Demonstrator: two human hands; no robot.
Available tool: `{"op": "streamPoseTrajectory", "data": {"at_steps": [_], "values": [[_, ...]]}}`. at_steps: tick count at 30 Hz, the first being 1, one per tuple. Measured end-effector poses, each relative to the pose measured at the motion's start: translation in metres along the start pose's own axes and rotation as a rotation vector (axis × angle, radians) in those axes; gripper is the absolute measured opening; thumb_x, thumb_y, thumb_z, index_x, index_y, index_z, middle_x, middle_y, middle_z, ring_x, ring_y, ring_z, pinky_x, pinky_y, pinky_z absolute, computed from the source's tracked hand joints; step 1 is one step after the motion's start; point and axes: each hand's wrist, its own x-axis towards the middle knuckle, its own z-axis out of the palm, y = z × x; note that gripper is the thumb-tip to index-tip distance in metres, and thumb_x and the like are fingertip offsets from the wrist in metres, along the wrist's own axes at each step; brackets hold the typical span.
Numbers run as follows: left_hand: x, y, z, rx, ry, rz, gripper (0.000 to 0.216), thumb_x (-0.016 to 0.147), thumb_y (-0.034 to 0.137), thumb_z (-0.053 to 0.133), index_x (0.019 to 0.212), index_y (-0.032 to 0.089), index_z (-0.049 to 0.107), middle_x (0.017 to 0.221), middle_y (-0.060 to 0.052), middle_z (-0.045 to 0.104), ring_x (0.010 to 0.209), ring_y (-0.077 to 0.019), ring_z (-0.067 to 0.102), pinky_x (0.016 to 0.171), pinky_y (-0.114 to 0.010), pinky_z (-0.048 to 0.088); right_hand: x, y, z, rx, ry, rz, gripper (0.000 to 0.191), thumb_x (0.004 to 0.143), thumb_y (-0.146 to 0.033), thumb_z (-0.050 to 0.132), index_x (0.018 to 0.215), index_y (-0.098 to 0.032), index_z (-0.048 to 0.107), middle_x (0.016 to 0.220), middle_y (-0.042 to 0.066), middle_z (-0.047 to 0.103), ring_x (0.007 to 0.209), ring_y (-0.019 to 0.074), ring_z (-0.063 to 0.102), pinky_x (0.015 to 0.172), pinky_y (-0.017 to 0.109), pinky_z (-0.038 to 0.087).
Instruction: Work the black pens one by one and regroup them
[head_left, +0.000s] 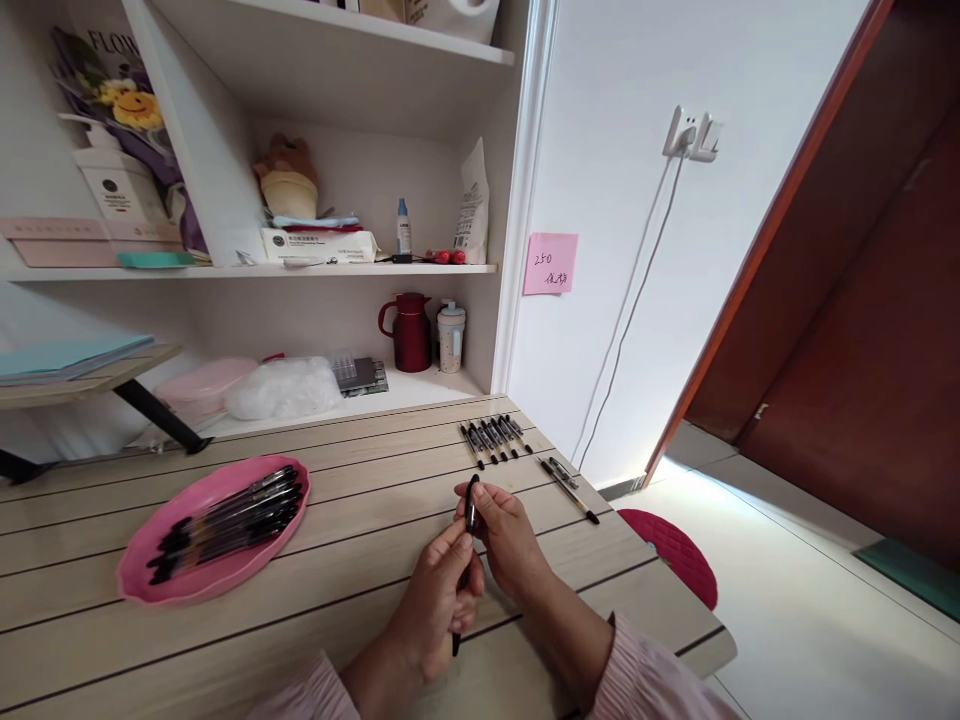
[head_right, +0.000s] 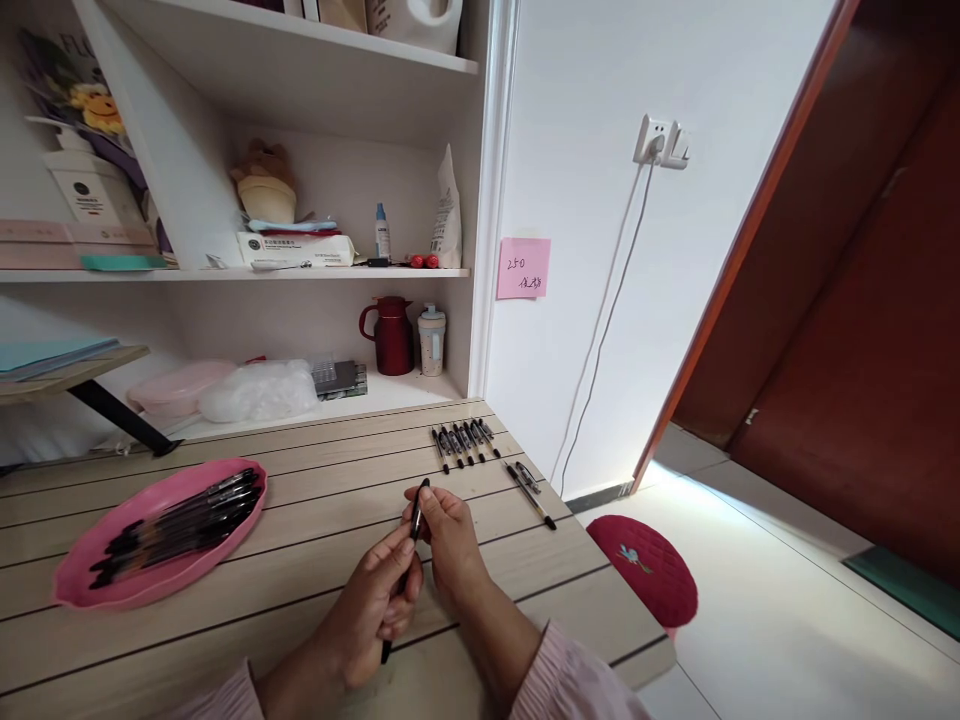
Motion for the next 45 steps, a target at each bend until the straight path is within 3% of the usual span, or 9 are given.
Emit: {"op": "streamPoseTrajectory", "data": {"at_steps": [6,13,17,21,24,27,33,45], "values": [[-0.001,-0.002,0.002,-0.003,-0.009,0.031,0.023,0.076,0.042,0.052,0.08,0.02,0.049,0.052,0.007,0.045,0.032,-0.0002,0.02,0.032,-0.015,0.014,0.001,-0.006,-0.002,-0.021,-0.014,-0.025,0.036,0.073,-0.047,0.057,0.087,-0.014,0.062,0.062,0.0,0.057,0.048,0.0061,0.044,0.041,0.017,0.029],[-0.002,0.0,-0.001,-0.018,-0.049,-0.068,0.025,0.075,0.039,0.054,0.089,0.018,0.053,0.05,0.008,0.045,0.03,-0.0007,0.025,0.032,-0.015,0.014,0.015,-0.009,-0.013,0.128,0.232,-0.052,0.041,0.067,-0.05,0.058,0.096,-0.021,0.058,0.073,-0.001,0.058,0.054,0.0077,0.051,0.048,0.019,0.037],[0.0,0.001,-0.003,-0.039,-0.013,-0.073,0.026,0.076,0.037,0.052,0.095,0.019,0.052,0.051,0.008,0.045,0.03,-0.0006,0.024,0.031,-0.015,0.013,0.021,-0.009,-0.035,-0.191,0.242,0.052,0.029,0.066,-0.04,0.058,0.084,-0.018,0.058,0.067,-0.002,0.054,0.052,0.0084,0.051,0.048,0.02,0.036],[0.0,0.002,-0.004,-0.022,-0.025,-0.078,0.027,0.076,0.037,0.052,0.096,0.018,0.052,0.052,0.007,0.046,0.03,-0.0008,0.026,0.031,-0.015,0.014,0.023,-0.029,-0.075,-0.864,0.152,0.024,0.013,0.068,-0.027,0.05,0.068,-0.017,0.058,0.057,-0.001,0.053,0.055,0.0127,0.052,0.052,0.023,0.035],[-0.001,0.002,-0.003,0.004,-0.038,-0.083,0.027,0.076,0.037,0.051,0.095,0.018,0.052,0.051,0.007,0.047,0.031,-0.001,0.026,0.031,-0.015,0.014,0.022,-0.05,-0.101,-1.415,0.29,-0.03,0.012,0.069,-0.023,0.049,0.067,-0.017,0.059,0.065,0.003,0.059,0.065,0.0161,0.054,0.055,0.025,0.032],[-0.002,0.002,-0.003,0.017,-0.047,-0.079,0.027,0.077,0.037,0.05,0.095,0.018,0.053,0.051,0.007,0.046,0.031,-0.0011,0.026,0.031,-0.015,0.014,0.023,-0.059,-0.112,-1.698,0.364,0.021,0.013,0.072,-0.023,0.05,0.077,-0.019,0.06,0.079,0.006,0.063,0.076,0.0192,0.056,0.057,0.026,0.031],[-0.002,0.001,-0.005,0.023,-0.054,-0.078,0.028,0.077,0.039,0.05,0.095,0.018,0.053,0.051,0.007,0.046,0.031,-0.0011,0.026,0.031,-0.015,0.013,0.022,-0.046,-0.112,-1.886,0.267,0.09,0.017,0.077,-0.025,0.049,0.09,-0.017,0.057,0.094,0.009,0.062,0.088,0.0215,0.056,0.064,0.027,0.033],[0.0,0.001,-0.006,0.017,-0.064,-0.085,0.028,0.078,0.038,0.049,0.097,0.019,0.053,0.053,0.007,0.047,0.031,-0.0011,0.027,0.032,-0.016,0.014,0.012,-0.046,-0.108,-1.903,0.294,0.112,0.026,0.08,-0.035,0.044,0.093,-0.015,0.057,0.095,0.011,0.061,0.088,0.0224,0.056,0.068,0.029,0.036]]}}
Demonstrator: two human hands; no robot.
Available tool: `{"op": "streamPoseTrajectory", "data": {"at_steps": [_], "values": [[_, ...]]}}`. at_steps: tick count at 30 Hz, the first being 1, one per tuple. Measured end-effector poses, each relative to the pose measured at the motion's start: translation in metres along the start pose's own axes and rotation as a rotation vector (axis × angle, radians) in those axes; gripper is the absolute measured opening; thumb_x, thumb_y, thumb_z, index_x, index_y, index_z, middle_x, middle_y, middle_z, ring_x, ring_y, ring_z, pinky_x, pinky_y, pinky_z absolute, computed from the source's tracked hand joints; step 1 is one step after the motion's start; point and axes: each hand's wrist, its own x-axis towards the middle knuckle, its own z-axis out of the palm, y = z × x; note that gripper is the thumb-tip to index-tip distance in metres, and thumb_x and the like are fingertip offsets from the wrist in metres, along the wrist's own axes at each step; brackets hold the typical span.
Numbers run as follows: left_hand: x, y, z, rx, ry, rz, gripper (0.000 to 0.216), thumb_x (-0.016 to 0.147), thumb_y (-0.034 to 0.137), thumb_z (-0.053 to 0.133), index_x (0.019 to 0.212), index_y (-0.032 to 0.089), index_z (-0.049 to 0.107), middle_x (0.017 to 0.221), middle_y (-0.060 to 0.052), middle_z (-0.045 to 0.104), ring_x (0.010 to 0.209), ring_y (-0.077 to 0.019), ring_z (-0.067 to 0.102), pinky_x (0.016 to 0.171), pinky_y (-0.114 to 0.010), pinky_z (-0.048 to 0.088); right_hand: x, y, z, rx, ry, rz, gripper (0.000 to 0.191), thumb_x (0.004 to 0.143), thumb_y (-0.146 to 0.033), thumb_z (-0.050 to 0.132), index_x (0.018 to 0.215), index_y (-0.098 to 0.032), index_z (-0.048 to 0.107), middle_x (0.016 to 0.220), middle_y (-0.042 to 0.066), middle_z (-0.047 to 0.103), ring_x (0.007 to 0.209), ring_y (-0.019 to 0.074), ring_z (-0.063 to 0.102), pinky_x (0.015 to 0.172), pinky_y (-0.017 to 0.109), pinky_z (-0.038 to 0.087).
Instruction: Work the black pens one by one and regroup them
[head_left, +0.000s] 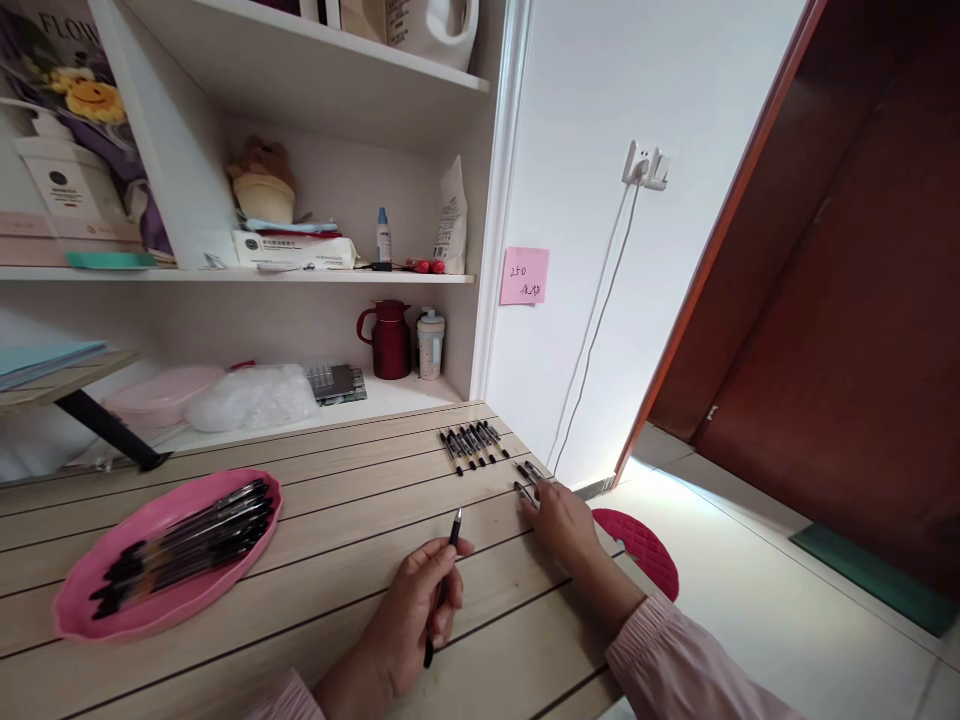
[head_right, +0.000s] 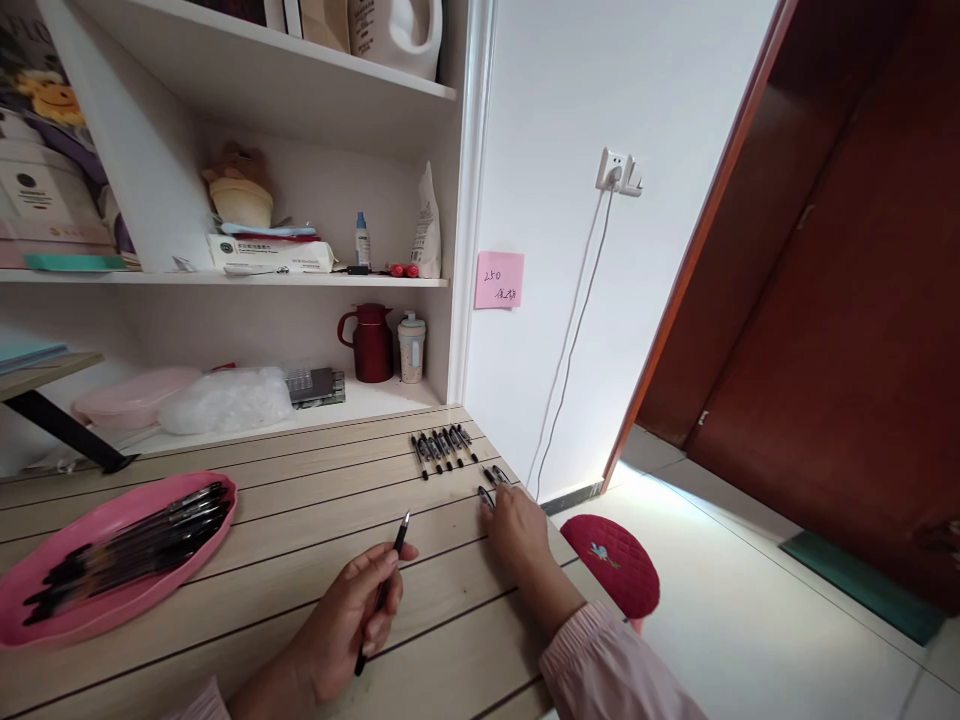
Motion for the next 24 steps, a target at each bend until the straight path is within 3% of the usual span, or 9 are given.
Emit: {"op": "streamPoseTrajectory", "data": {"at_steps": [10,19,22,24], "values": [[0.0,0.0,0.0,0.004,0.005,-0.005,0.027,0.077,0.038,0.051,0.096,0.019,0.053,0.052,0.007,0.047,0.031,-0.0014,0.026,0.032,-0.016,0.014,0.002,0.0,-0.004,-0.061,-0.036,0.045,0.028,0.082,-0.034,0.04,0.091,-0.014,0.058,0.096,0.013,0.062,0.086,0.0232,0.058,0.069,0.031,0.038],[0.001,0.0,0.001,-0.006,0.004,-0.009,0.03,0.073,0.039,0.055,0.094,0.018,0.053,0.052,0.007,0.048,0.03,-0.0013,0.027,0.032,-0.016,0.015,0.003,0.004,-0.004,-0.042,0.009,0.042,0.026,0.082,-0.033,0.042,0.091,-0.015,0.058,0.096,0.012,0.061,0.086,0.0237,0.057,0.066,0.03,0.037],[0.001,0.0,0.002,0.013,0.015,-0.009,0.03,0.073,0.04,0.055,0.093,0.018,0.053,0.051,0.007,0.048,0.03,-0.0015,0.028,0.031,-0.016,0.015,-0.003,-0.002,-0.011,0.066,0.064,0.056,0.023,0.081,-0.033,0.043,0.081,-0.016,0.058,0.086,0.009,0.062,0.081,0.0219,0.057,0.062,0.028,0.035],[0.001,-0.001,0.002,0.032,0.02,-0.003,0.03,0.073,0.041,0.055,0.092,0.018,0.052,0.051,0.007,0.048,0.03,-0.0017,0.029,0.031,-0.016,0.015,-0.011,-0.014,-0.015,0.288,0.066,0.011,0.023,0.08,-0.033,0.043,0.07,-0.017,0.057,0.074,0.006,0.062,0.073,0.019,0.056,0.059,0.026,0.034]]}}
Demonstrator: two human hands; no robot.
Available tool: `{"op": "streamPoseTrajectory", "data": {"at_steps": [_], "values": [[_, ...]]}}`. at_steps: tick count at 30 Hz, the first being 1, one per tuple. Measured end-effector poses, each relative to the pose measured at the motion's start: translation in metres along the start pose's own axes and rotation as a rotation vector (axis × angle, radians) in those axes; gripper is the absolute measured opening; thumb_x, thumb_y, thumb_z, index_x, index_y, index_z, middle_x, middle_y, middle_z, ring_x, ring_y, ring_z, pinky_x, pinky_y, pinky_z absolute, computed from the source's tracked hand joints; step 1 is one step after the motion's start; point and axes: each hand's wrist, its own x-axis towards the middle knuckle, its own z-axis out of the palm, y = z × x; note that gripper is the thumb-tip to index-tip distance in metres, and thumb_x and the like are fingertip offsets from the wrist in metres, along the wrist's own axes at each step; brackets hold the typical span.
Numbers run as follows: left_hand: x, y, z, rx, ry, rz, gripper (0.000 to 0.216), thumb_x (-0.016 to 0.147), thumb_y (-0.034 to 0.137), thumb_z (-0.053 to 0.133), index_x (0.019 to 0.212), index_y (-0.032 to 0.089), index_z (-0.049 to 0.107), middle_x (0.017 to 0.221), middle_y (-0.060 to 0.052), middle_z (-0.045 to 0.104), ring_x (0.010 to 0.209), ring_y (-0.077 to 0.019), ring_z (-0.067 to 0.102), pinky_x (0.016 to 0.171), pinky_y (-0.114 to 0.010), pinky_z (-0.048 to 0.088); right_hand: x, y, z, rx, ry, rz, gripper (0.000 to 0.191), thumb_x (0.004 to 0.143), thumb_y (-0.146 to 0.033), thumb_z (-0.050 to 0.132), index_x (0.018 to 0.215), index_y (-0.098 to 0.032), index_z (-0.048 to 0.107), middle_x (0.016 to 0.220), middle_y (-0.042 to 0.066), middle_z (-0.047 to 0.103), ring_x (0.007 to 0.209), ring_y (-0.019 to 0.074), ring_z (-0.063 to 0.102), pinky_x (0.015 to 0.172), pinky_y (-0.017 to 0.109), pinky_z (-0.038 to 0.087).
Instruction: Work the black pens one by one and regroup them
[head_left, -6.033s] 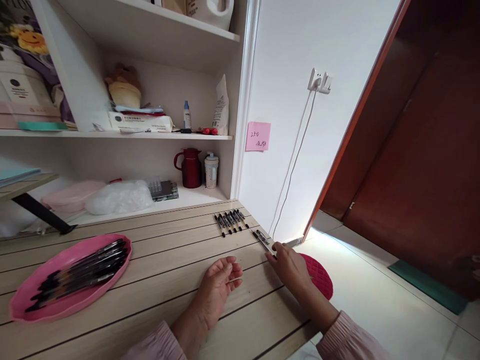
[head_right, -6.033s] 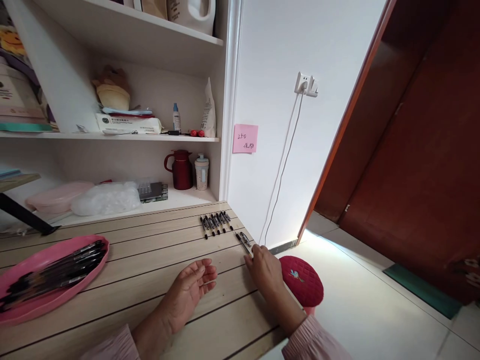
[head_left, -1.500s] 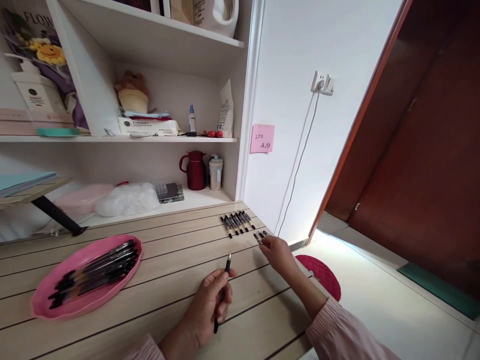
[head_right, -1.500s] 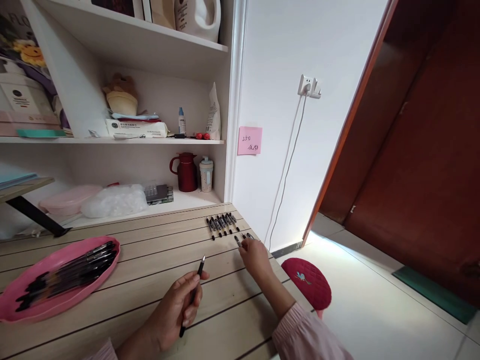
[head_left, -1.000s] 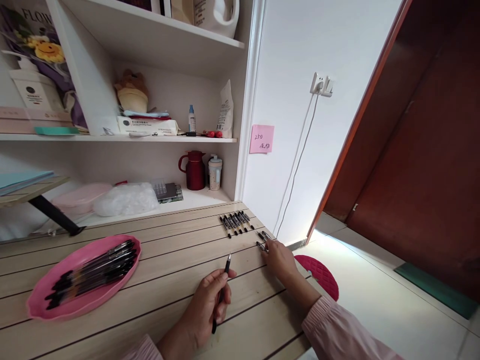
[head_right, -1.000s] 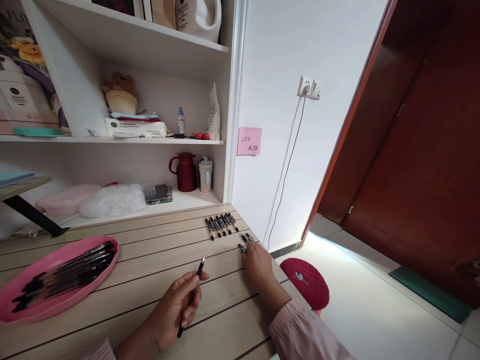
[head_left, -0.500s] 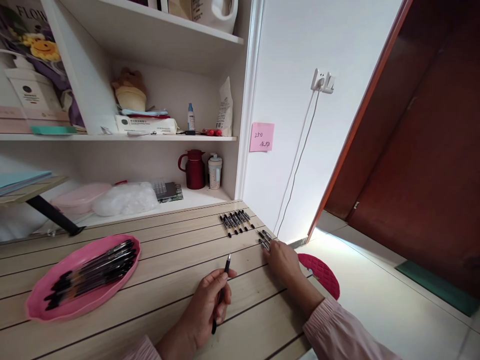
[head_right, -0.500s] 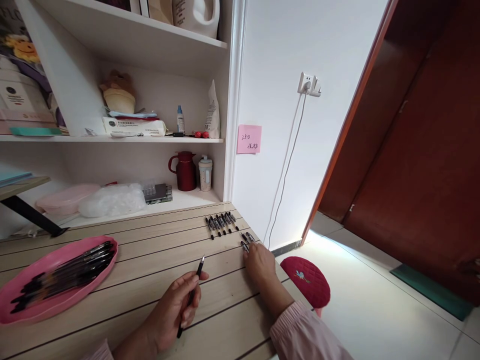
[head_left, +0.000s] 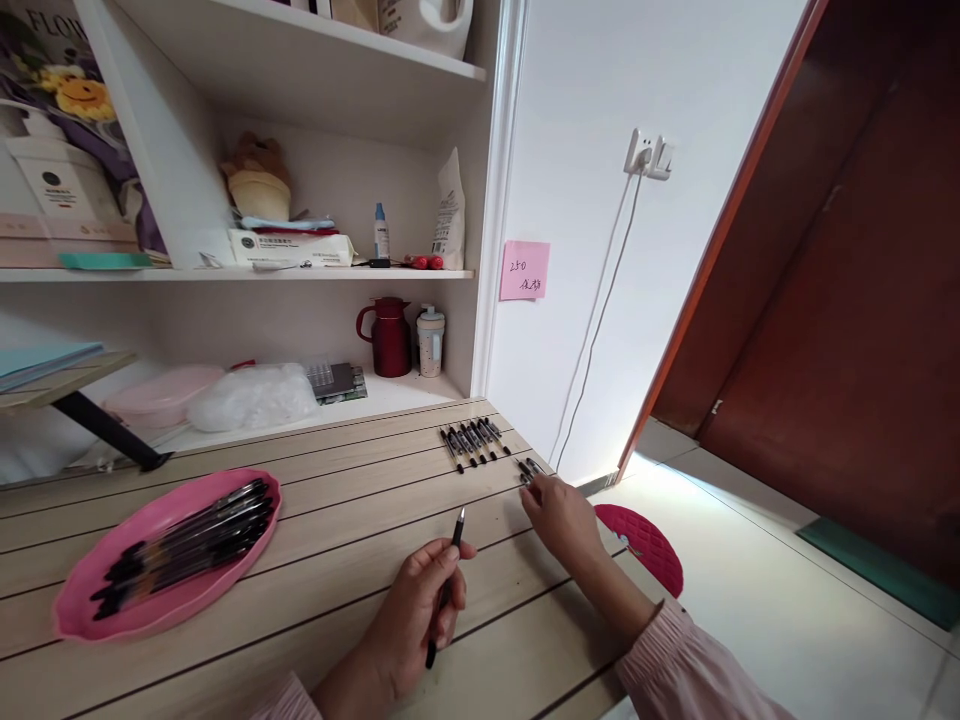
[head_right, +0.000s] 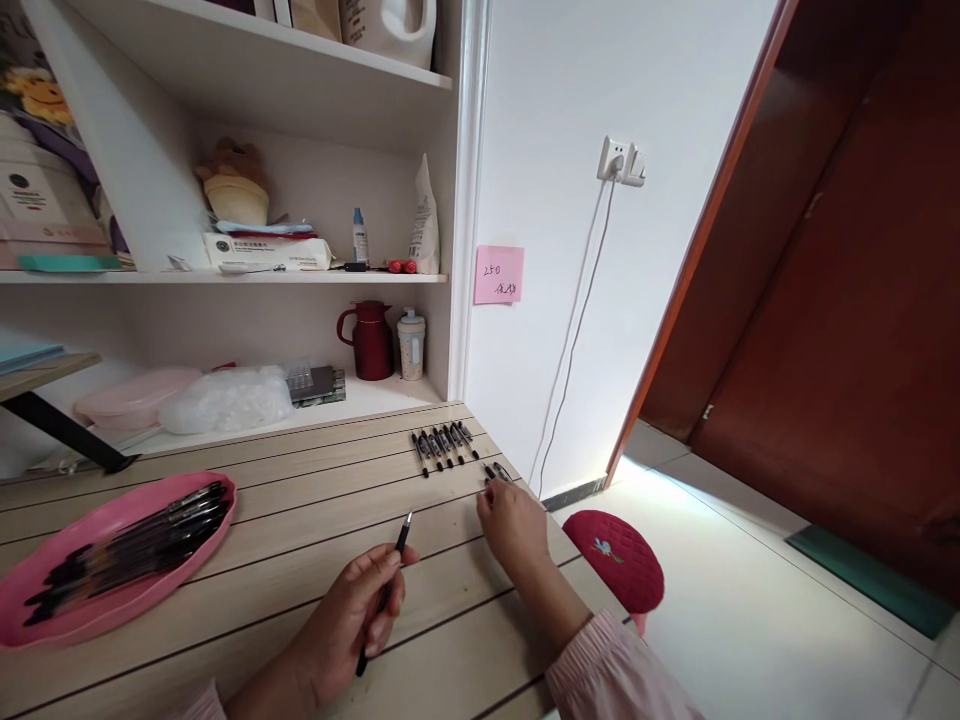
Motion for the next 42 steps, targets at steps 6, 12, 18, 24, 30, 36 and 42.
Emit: {"op": "streamPoseTrajectory", "data": {"at_steps": [6,12,18,24,30,36,42], "values": [[0.0,-0.002,0.002,0.038,-0.014,0.049,0.028,0.076,0.043,0.051,0.087,0.017,0.051,0.052,0.007,0.048,0.03,-0.0015,0.028,0.031,-0.016,0.016,-0.033,-0.049,0.014,1.098,-0.414,0.046,0.032,0.07,-0.048,0.054,0.07,-0.017,0.052,0.057,-0.001,0.055,0.056,0.0118,0.051,0.052,0.023,0.034],[0.002,-0.004,0.002,0.052,-0.013,0.071,0.029,0.075,0.045,0.053,0.085,0.018,0.048,0.052,0.008,0.046,0.029,-0.0008,0.028,0.03,-0.015,0.016,-0.037,-0.066,0.026,1.354,-0.337,0.12,0.035,0.058,-0.046,0.067,0.06,-0.015,0.052,0.049,-0.004,0.05,0.045,0.0076,0.043,0.051,0.023,0.034],[0.002,-0.005,0.001,0.022,-0.01,0.079,0.03,0.076,0.048,0.049,0.081,0.019,0.046,0.053,0.007,0.048,0.028,-0.0009,0.029,0.03,-0.015,0.016,-0.038,-0.068,0.024,1.349,-0.364,0.066,0.037,0.061,-0.05,0.064,0.064,-0.014,0.056,0.059,-0.001,0.055,0.049,0.0074,0.045,0.054,0.023,0.036],[0.002,-0.004,0.002,0.018,-0.003,0.083,0.034,0.074,0.051,0.051,0.085,0.018,0.049,0.053,0.007,0.049,0.029,-0.0021,0.033,0.03,-0.016,0.02,-0.041,-0.07,0.022,1.387,-0.448,0.065,0.039,0.06,-0.051,0.066,0.061,-0.014,0.054,0.052,-0.002,0.051,0.045,0.0061,0.041,0.048,0.02,0.032],[0.003,-0.005,0.003,0.025,0.001,0.099,0.032,0.076,0.049,0.05,0.08,0.018,0.047,0.053,0.007,0.048,0.03,-0.0021,0.034,0.03,-0.016,0.021,-0.043,-0.068,0.023,1.446,-0.482,0.05,0.036,0.064,-0.05,0.063,0.069,-0.014,0.059,0.058,-0.001,0.055,0.047,0.0063,0.043,0.049,0.02,0.033],[0.003,-0.007,0.002,0.027,0.0,0.106,0.031,0.077,0.05,0.048,0.082,0.019,0.046,0.054,0.007,0.05,0.03,-0.0024,0.034,0.03,-0.016,0.021,-0.043,-0.067,0.023,1.473,-0.485,0.039,0.036,0.062,-0.048,0.065,0.068,-0.013,0.06,0.062,0.001,0.057,0.048,0.0065,0.043,0.049,0.02,0.034],[0.003,-0.005,0.002,0.033,-0.007,0.091,0.033,0.075,0.051,0.049,0.079,0.018,0.046,0.053,0.007,0.049,0.029,-0.0018,0.032,0.03,-0.016,0.02,-0.043,-0.066,0.024,1.46,-0.458,0.046,0.034,0.061,-0.045,0.068,0.06,-0.014,0.057,0.047,-0.003,0.048,0.042,0.0055,0.037,0.045,0.02,0.028]]}}
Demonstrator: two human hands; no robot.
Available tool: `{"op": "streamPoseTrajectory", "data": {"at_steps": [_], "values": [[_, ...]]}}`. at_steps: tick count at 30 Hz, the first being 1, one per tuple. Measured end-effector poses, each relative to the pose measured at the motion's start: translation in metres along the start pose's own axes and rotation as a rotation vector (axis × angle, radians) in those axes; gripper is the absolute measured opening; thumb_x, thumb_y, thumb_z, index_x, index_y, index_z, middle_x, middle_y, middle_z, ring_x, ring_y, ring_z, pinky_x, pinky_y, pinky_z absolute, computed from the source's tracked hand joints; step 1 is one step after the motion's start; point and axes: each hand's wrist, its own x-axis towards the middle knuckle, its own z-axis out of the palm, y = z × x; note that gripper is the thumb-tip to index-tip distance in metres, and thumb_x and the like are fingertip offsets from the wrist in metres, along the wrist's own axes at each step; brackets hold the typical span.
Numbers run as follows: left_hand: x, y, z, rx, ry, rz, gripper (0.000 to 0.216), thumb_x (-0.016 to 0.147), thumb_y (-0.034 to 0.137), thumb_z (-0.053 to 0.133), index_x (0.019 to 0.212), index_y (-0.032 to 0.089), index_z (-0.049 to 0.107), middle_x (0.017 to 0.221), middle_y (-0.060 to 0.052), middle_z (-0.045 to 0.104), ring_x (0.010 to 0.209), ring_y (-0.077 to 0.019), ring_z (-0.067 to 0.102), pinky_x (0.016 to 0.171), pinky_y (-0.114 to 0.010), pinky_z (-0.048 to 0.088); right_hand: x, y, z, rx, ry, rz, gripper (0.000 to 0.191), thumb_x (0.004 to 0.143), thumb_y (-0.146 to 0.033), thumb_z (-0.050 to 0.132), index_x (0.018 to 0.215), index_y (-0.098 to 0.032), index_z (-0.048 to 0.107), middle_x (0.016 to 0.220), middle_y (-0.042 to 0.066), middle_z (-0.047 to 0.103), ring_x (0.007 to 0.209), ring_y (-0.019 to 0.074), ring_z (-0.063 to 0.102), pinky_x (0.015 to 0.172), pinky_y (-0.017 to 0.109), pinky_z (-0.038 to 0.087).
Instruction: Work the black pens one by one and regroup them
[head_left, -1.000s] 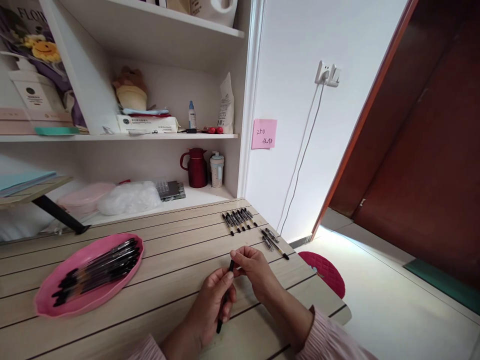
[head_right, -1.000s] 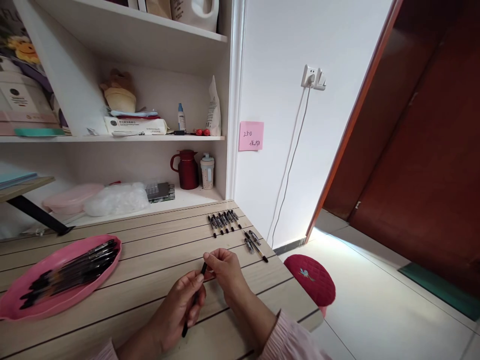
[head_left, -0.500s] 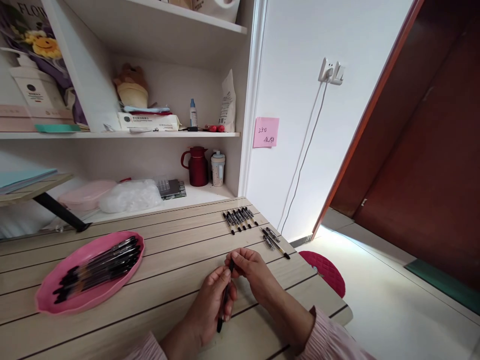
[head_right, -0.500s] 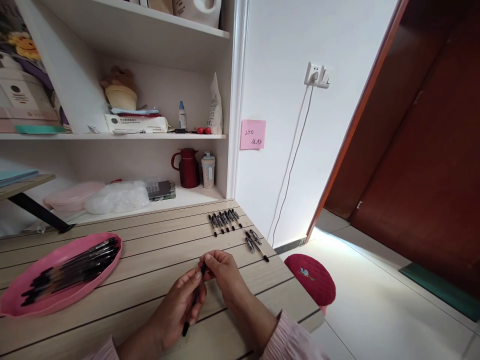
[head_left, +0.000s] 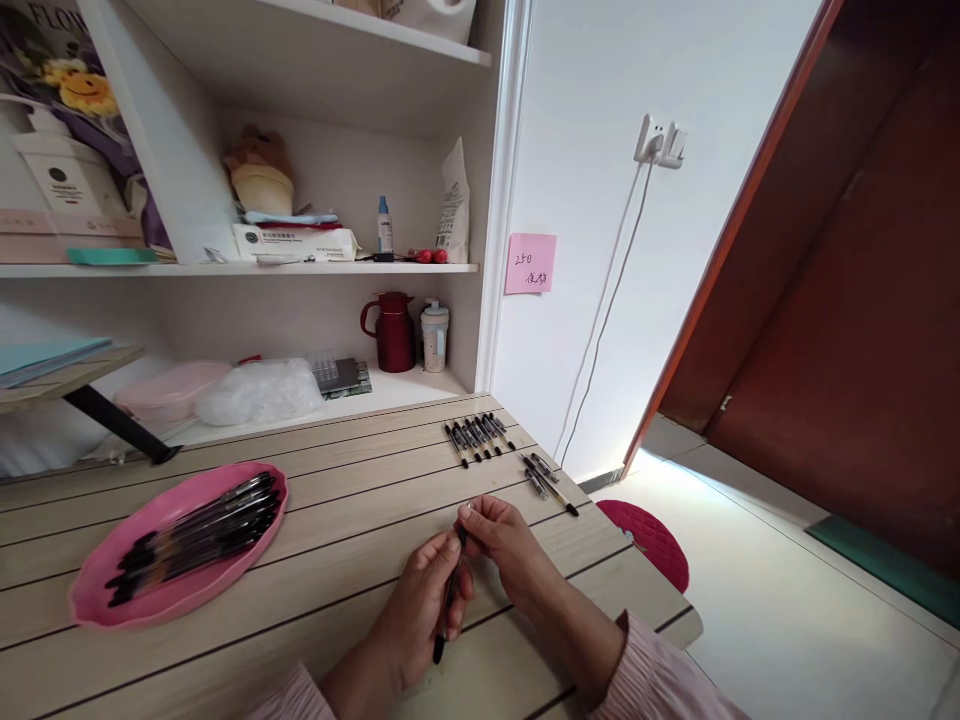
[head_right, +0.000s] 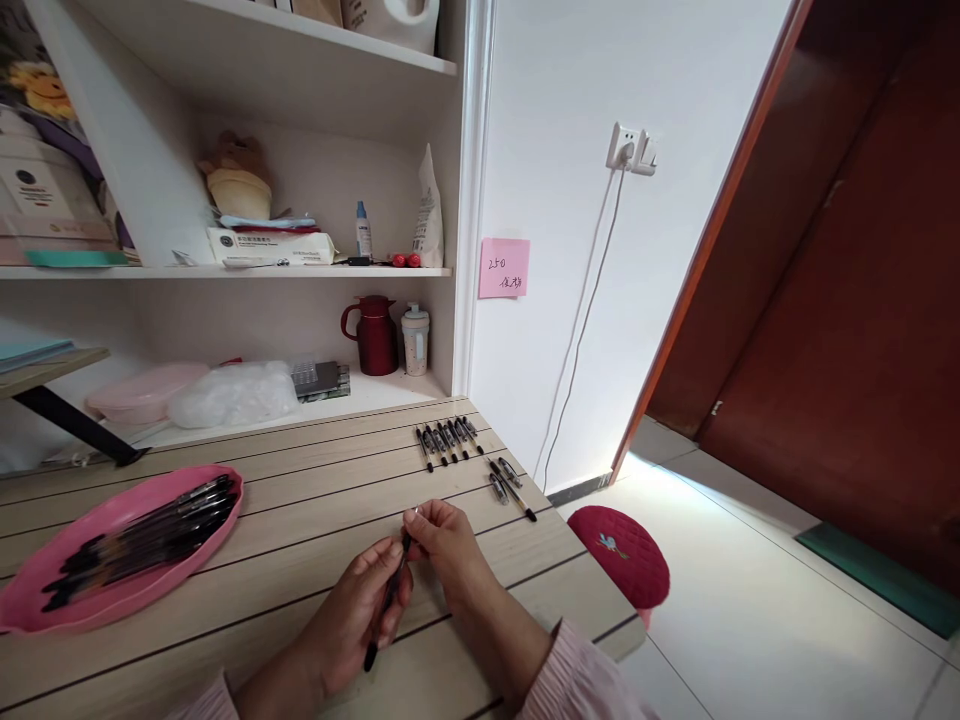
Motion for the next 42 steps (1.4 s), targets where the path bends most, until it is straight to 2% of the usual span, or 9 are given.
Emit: {"op": "streamPoseTrajectory", "data": {"at_steps": [6,11,14,19,24,30,36,39,42], "values": [[0.0,0.0,-0.002,-0.025,0.001,-0.018,0.033,0.075,0.051,0.05,0.079,0.018,0.046,0.053,0.007,0.049,0.029,-0.0009,0.029,0.031,-0.016,0.016,0.001,0.002,-0.003,0.129,-0.093,0.038,0.032,0.064,-0.042,0.067,0.077,-0.013,0.063,0.074,0.004,0.062,0.05,0.0061,0.045,0.051,0.021,0.034],[-0.001,0.0,-0.002,-0.024,-0.022,0.002,0.031,0.076,0.049,0.048,0.078,0.018,0.047,0.054,0.007,0.049,0.029,-0.0008,0.03,0.031,-0.016,0.015,0.003,0.005,-0.004,0.138,-0.06,0.032,0.028,0.067,-0.041,0.066,0.068,-0.013,0.059,0.054,-0.001,0.054,0.044,0.0052,0.041,0.047,0.02,0.031],[-0.001,0.0,-0.003,-0.019,-0.041,-0.026,0.031,0.076,0.048,0.049,0.078,0.018,0.048,0.053,0.007,0.049,0.029,-0.0007,0.028,0.031,-0.016,0.015,0.005,0.005,-0.005,0.173,-0.079,-0.006,0.028,0.066,-0.041,0.066,0.067,-0.013,0.058,0.06,0.001,0.058,0.046,0.0071,0.045,0.044,0.021,0.031],[-0.002,0.0,-0.004,-0.012,-0.073,-0.058,0.031,0.078,0.047,0.047,0.083,0.017,0.05,0.052,0.006,0.048,0.03,-0.0011,0.027,0.032,-0.016,0.013,0.013,-0.005,-0.016,0.342,0.092,-0.082,0.031,0.06,-0.04,0.071,0.079,-0.018,0.059,0.076,0.002,0.062,0.072,0.0132,0.058,0.062,0.024,0.044],[-0.002,0.001,-0.004,-0.023,-0.06,-0.066,0.029,0.079,0.045,0.046,0.084,0.016,0.051,0.054,0.006,0.048,0.03,-0.001,0.028,0.032,-0.017,0.014,0.017,-0.015,-0.034,0.261,0.24,-0.078,0.034,0.055,-0.039,0.074,0.079,-0.019,0.06,0.071,0.0,0.063,0.067,0.0122,0.059,0.057,0.022,0.045],[-0.002,0.002,-0.005,-0.064,-0.022,-0.055,0.027,0.08,0.042,0.046,0.088,0.017,0.052,0.055,0.005,0.049,0.032,-0.0012,0.029,0.032,-0.017,0.016,0.011,-0.018,-0.073,-0.187,0.337,-0.08,0.031,0.056,-0.034,0.072,0.078,-0.015,0.063,0.064,0.001,0.062,0.062,0.0136,0.058,0.056,0.025,0.044],[0.0,0.001,-0.005,-0.059,-0.031,-0.075,0.027,0.079,0.042,0.048,0.09,0.017,0.052,0.056,0.006,0.049,0.031,-0.001,0.029,0.032,-0.017,0.016,-0.002,-0.025,-0.122,-1.06,0.516,-0.102,0.022,0.072,-0.034,0.053,0.083,-0.019,0.066,0.077,0.004,0.066,0.074,0.0201,0.059,0.062,0.028,0.041],[0.0,0.0,-0.005,-0.048,-0.04,-0.066,0.027,0.08,0.042,0.048,0.09,0.017,0.053,0.055,0.006,0.049,0.031,-0.001,0.029,0.032,-0.017,0.016,-0.006,-0.028,-0.127,-1.449,0.523,-0.076,0.02,0.077,-0.032,0.048,0.08,-0.023,0.065,0.083,0.003,0.065,0.078,0.0195,0.059,0.059,0.026,0.036],[-0.001,0.001,-0.005,-0.034,-0.036,-0.068,0.027,0.08,0.042,0.047,0.088,0.017,0.053,0.056,0.005,0.049,0.032,-0.0009,0.029,0.033,-0.017,0.016,-0.005,-0.029,-0.122,-1.624,0.463,-0.019,0.017,0.079,-0.028,0.048,0.078,-0.023,0.065,0.085,0.003,0.064,0.075,0.017,0.058,0.055,0.023,0.032]]}}
